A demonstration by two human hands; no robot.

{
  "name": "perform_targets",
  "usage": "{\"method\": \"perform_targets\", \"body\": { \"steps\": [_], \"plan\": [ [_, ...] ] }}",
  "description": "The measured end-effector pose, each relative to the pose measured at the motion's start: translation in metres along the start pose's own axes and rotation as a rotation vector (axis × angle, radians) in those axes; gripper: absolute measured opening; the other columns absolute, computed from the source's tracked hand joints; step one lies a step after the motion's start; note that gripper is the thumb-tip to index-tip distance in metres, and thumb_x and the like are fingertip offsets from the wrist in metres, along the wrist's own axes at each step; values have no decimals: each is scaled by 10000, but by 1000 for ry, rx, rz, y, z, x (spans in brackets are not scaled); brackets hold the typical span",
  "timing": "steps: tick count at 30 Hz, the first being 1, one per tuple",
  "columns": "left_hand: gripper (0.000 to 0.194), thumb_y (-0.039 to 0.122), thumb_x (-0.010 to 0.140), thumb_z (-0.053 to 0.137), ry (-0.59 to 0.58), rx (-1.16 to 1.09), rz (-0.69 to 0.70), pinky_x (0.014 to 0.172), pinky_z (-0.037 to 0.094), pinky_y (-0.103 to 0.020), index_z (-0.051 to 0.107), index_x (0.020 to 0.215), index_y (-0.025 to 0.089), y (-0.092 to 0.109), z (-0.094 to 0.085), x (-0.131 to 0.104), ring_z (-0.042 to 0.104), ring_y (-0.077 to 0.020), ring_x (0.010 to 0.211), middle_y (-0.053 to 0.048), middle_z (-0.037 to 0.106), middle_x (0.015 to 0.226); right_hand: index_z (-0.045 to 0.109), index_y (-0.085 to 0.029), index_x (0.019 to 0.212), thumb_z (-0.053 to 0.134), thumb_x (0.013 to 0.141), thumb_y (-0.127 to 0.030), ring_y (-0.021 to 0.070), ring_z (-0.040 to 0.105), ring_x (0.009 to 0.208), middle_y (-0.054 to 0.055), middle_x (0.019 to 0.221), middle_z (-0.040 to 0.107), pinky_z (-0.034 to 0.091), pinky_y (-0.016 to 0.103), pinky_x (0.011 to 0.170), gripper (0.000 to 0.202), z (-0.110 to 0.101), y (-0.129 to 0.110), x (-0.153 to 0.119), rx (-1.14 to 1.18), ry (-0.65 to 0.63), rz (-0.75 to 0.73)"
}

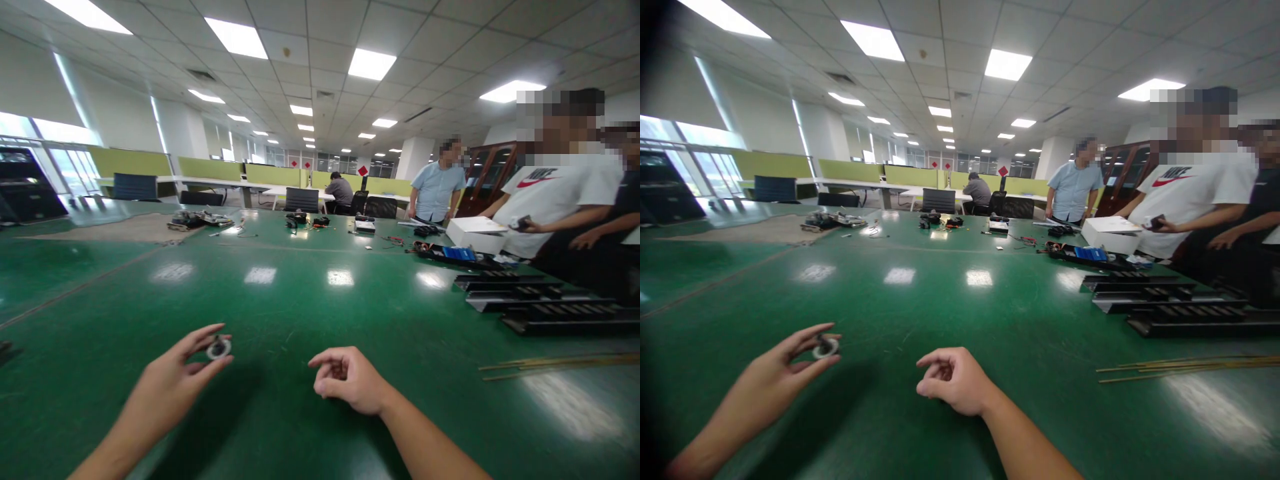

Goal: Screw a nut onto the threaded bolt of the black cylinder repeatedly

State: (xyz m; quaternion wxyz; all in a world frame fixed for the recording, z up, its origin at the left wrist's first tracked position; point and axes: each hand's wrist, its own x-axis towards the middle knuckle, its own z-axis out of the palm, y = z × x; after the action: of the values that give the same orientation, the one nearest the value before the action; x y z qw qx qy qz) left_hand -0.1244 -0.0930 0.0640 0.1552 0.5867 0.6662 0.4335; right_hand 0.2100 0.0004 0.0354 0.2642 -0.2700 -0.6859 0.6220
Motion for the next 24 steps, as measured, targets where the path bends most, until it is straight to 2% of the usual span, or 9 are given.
{"method": "perform_targets", "body": {
  "steps": [1,3,5,7,9,12,16,20,24],
  "plan": [
    [607,521,868,693,-103,-52,12,919,591,-397,564,1369,203,11,19,4,733,-250,1017,-102,708,1227,677,-156,1221,820,787,-352,141,629,696,52,878,729,478,278,669,497,0,-7,-4,-132,78,-31],
    [445,437,905,675,-240,-50,138,916,584,-388,634,1283,205,34,55,8,704,-245,1047,-107,697,1213,619,-215,1321,809,781,-294,156,632,749,44,963,722,476,290,684,578,1,-22,-13,-401,217,-110],
    [347,336,919,676,-321,-16,337,930,566,-390,656,1246,220,52,80,5,666,-234,1054,-99,692,1161,510,-261,1441,843,730,-287,188,641,868,60,1121,693,499,309,733,785,4,-34,-19,-543,214,-177],
    [342,266,939,650,-352,14,498,958,548,-390,633,1279,246,57,92,-1,628,-226,1085,-93,676,1162,453,-275,1483,879,681,-322,228,628,1000,87,1258,638,517,329,784,909,7,-38,-22,-592,191,-241],
    [380,244,959,620,-351,23,562,973,542,-368,587,1337,273,51,96,-8,614,-214,1116,-90,657,1210,460,-267,1475,905,646,-382,254,614,1056,100,1288,613,521,344,820,948,11,-35,-21,-608,152,-274],
    [463,264,950,642,-333,20,560,956,551,-315,518,1395,305,33,97,-18,641,-189,1101,-67,655,1241,503,-253,1423,919,613,-448,251,621,1008,90,1214,629,516,343,815,931,13,-24,-16,-598,124,-281],
    [564,289,888,728,-278,34,530,954,556,-316,479,1393,322,23,99,-25,668,-184,1077,-35,680,1209,602,-239,1255,893,656,-398,218,634,897,48,1063,670,491,315,761,685,10,-15,-12,-575,150,-277],
    [383,247,887,717,-267,-19,559,848,567,-292,560,1236,271,28,97,-25,680,-174,967,-36,698,1078,692,-220,1065,838,722,-338,199,633,792,23,892,684,466,310,741,392,8,-16,-13,-596,139,-305],
    [322,188,895,703,-289,-104,609,855,559,-285,577,1185,253,32,93,-22,674,-165,970,-45,698,1073,722,-208,1084,797,747,-282,201,646,792,35,892,697,477,312,760,353,12,-17,-15,-596,117,-335]
  ]
}}
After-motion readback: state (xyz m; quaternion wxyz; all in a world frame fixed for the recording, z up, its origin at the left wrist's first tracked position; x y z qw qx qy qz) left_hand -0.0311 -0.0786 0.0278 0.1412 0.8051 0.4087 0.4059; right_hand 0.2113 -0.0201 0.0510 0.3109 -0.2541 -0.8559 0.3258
